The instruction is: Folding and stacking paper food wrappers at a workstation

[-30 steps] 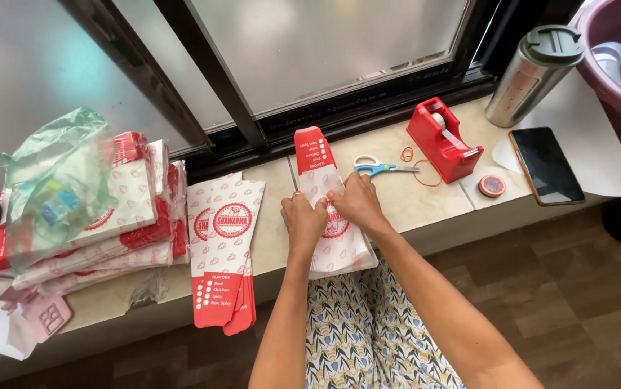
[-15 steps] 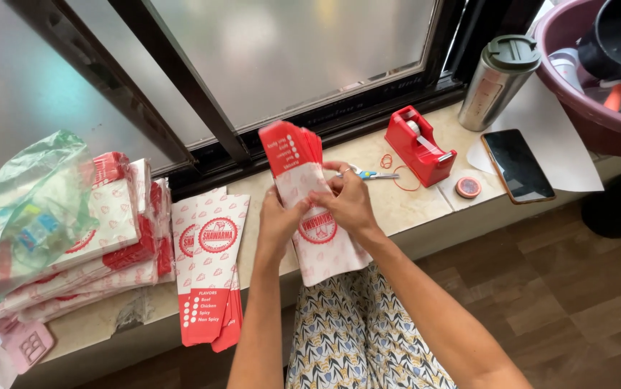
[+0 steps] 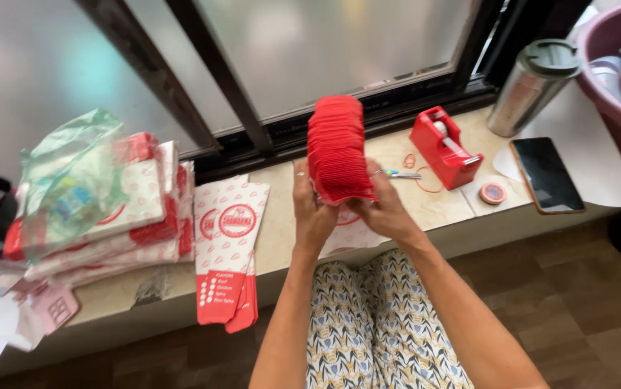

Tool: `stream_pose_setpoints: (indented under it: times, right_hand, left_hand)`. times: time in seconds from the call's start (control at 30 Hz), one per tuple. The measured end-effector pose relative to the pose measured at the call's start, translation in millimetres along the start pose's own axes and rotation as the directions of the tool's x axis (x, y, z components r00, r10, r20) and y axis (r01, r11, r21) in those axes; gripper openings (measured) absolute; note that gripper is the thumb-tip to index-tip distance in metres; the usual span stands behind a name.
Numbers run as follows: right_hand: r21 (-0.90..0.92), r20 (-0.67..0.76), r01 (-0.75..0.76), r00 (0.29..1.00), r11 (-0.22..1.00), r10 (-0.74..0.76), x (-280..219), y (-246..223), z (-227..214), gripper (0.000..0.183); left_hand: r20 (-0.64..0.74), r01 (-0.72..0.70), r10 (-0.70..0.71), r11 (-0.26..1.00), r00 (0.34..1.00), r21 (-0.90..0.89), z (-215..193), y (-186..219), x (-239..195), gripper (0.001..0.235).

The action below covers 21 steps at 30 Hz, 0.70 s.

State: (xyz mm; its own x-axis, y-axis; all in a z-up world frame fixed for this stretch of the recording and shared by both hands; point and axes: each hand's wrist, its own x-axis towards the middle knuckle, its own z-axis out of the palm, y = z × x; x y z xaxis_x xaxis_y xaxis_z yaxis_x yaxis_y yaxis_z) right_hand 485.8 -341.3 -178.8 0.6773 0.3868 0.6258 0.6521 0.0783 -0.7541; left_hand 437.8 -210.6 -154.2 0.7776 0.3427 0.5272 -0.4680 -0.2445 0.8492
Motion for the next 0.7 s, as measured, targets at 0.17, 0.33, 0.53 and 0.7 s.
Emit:
stream_pose_setpoints:
  times: [0.17,0.33,0.53,0.7]
  right_hand:
    - [0.079,-0.048,-0.102,0.993,0.992,0.106,9.8,-29.1,7.4,0.086]
    - [0.127,-0.030,-0.173,0.984,0.977,0.178,6.6,-12.7,5.9,0.088]
    - [0.073,-0.037,-0.215,0.975,0.974,0.218,-4.9,-0.1,4.4,0.083]
    - [0.088,-0.056,-0.247,0.966,0.965,0.252,-8.5,4.7,8.0,0.050]
  left_hand:
    - [0.012,-0.020,0.021,0.997,1.000,-0.068,5.1,6.2,-1.7,0.072]
    - [0.044,-0.013,0.018,0.993,0.999,-0.117,-2.5,30.8,0.0,0.094]
    - [-0.002,0.021,-0.021,0.999,1.000,-0.037,2.4,9.3,2.0,0.095]
    - [0.022,0.052,-0.050,0.990,0.999,-0.130,3.1,8.6,-1.1,0.092]
